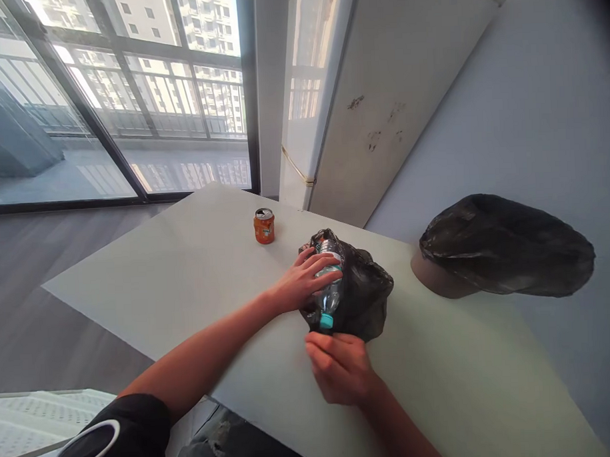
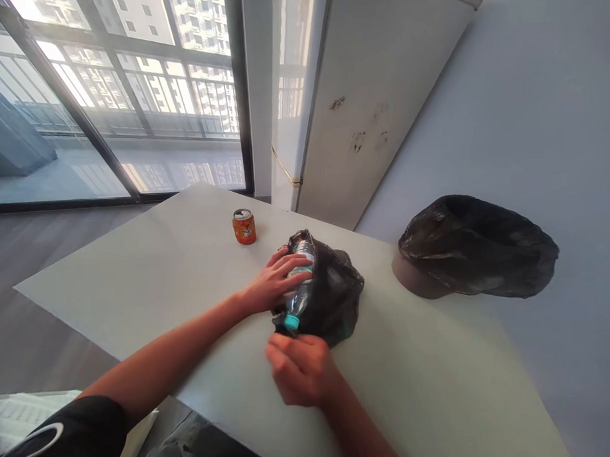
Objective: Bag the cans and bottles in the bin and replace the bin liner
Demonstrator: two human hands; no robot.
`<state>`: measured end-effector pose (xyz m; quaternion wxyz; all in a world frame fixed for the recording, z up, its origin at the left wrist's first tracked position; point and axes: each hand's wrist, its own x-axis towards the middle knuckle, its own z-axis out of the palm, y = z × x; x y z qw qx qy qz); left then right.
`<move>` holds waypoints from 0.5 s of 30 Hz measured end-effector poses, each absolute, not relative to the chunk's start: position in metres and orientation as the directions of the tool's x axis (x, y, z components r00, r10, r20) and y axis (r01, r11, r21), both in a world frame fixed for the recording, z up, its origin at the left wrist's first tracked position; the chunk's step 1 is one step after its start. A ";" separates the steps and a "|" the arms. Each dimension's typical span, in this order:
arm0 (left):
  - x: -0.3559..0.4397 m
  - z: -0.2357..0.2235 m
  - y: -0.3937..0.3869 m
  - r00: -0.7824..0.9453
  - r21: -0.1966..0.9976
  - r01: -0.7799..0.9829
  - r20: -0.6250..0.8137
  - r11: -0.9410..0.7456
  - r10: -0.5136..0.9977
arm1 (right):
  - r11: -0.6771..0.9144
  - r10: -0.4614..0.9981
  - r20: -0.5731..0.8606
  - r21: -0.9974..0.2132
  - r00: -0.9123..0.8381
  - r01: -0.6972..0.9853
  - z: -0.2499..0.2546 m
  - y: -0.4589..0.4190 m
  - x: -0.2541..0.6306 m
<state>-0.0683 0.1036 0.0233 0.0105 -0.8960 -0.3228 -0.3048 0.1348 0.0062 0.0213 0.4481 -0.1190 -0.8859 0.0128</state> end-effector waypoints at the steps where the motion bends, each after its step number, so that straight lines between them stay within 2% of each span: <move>1: -0.069 0.024 0.104 0.598 0.198 0.574 0.562 -0.795 0.572 | 0.982 0.180 0.781 -0.105 -0.599 0.159 0.022 0.002 0.130; 2: -0.069 0.024 0.104 0.568 0.241 0.560 0.585 -0.793 0.579 | 0.986 0.152 0.777 -0.079 -0.610 0.146 0.022 -0.001 0.126; 4: -0.072 0.026 0.106 0.444 0.398 0.485 0.655 -0.778 0.612 | 0.970 0.189 0.797 -0.062 -0.573 0.234 0.020 -0.003 0.124; 7: -0.077 0.030 0.112 0.187 0.613 0.223 0.736 -0.758 0.650 | 0.846 0.378 0.864 -0.176 -0.332 0.504 0.016 0.004 0.133; 10: -0.087 0.038 0.120 0.028 0.666 -0.002 0.746 -0.746 0.666 | 0.688 0.507 0.841 -0.261 -0.190 0.678 0.011 0.021 0.145; 13: -0.106 0.051 0.127 0.040 0.662 -0.151 0.746 -0.734 0.664 | 0.552 0.637 0.754 -0.301 -0.161 0.778 0.003 0.037 0.149; 15: -0.126 0.065 0.127 0.100 0.654 -0.190 0.755 -0.732 0.648 | 0.453 0.721 0.685 -0.352 -0.105 0.819 -0.002 0.042 0.149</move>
